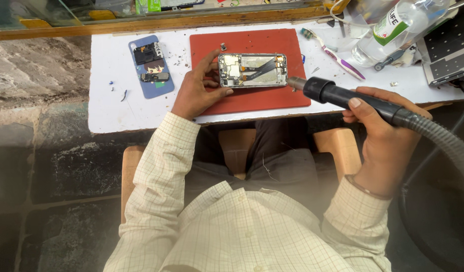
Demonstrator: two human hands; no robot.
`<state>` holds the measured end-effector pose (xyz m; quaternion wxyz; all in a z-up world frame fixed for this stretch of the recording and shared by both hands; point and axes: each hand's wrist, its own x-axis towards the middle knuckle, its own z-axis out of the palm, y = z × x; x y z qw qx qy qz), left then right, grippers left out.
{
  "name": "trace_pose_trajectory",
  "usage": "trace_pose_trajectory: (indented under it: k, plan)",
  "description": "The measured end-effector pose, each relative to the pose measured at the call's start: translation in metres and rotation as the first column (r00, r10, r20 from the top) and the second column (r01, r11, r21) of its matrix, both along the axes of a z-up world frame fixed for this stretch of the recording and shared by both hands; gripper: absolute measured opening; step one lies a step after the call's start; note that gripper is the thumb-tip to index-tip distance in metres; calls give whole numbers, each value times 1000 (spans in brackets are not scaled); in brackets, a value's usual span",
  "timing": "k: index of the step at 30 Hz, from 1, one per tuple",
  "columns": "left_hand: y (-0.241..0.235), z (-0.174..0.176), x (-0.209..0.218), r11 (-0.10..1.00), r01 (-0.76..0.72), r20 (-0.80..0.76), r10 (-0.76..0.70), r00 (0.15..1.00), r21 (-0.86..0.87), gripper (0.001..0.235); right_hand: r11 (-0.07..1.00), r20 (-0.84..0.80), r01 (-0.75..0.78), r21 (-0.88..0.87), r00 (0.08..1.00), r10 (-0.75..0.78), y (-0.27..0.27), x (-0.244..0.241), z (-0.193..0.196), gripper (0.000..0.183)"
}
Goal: The person cleans the interior of a disassembled smartphone with a screwdriver and a cloth, then uses a vacuum hose to remove debris. They handle a small camera module, placing it into the phone chassis and adjusting internal components.
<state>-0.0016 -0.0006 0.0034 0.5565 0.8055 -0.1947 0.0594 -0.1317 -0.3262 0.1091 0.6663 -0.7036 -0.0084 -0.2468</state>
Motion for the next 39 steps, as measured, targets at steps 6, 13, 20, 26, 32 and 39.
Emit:
trace_pose_trajectory:
  k: [6,13,20,26,32,39]
  plan:
    - [-1,3,-4,1000,-4,2,4,1000,-22,95,1000,55,6,-3,998,-6,6,19,-4,27]
    - [1,3,-4,1000,-10,15,10,1000,-2,93,1000,29,4,-22,1000,-3,7,14,-1,28]
    - [0,3,-5,1000,0,14,0,1000,-20,93,1000,65,-8,12,998,7,4,18,-4,28]
    - [0,3,-4,1000,-4,5,4,1000,-14,93,1000,74,17,-5,997,-17,4,19,-7,28]
    - [1,1,-2,1000,-18,7,18,1000,12,94,999,33,33,-6,999,-33,3,6,-4,25]
    - [0,4,-5,1000,-10,4,10,1000,-4,94,1000,71,6,9,997,-6,5,18,-2,26]
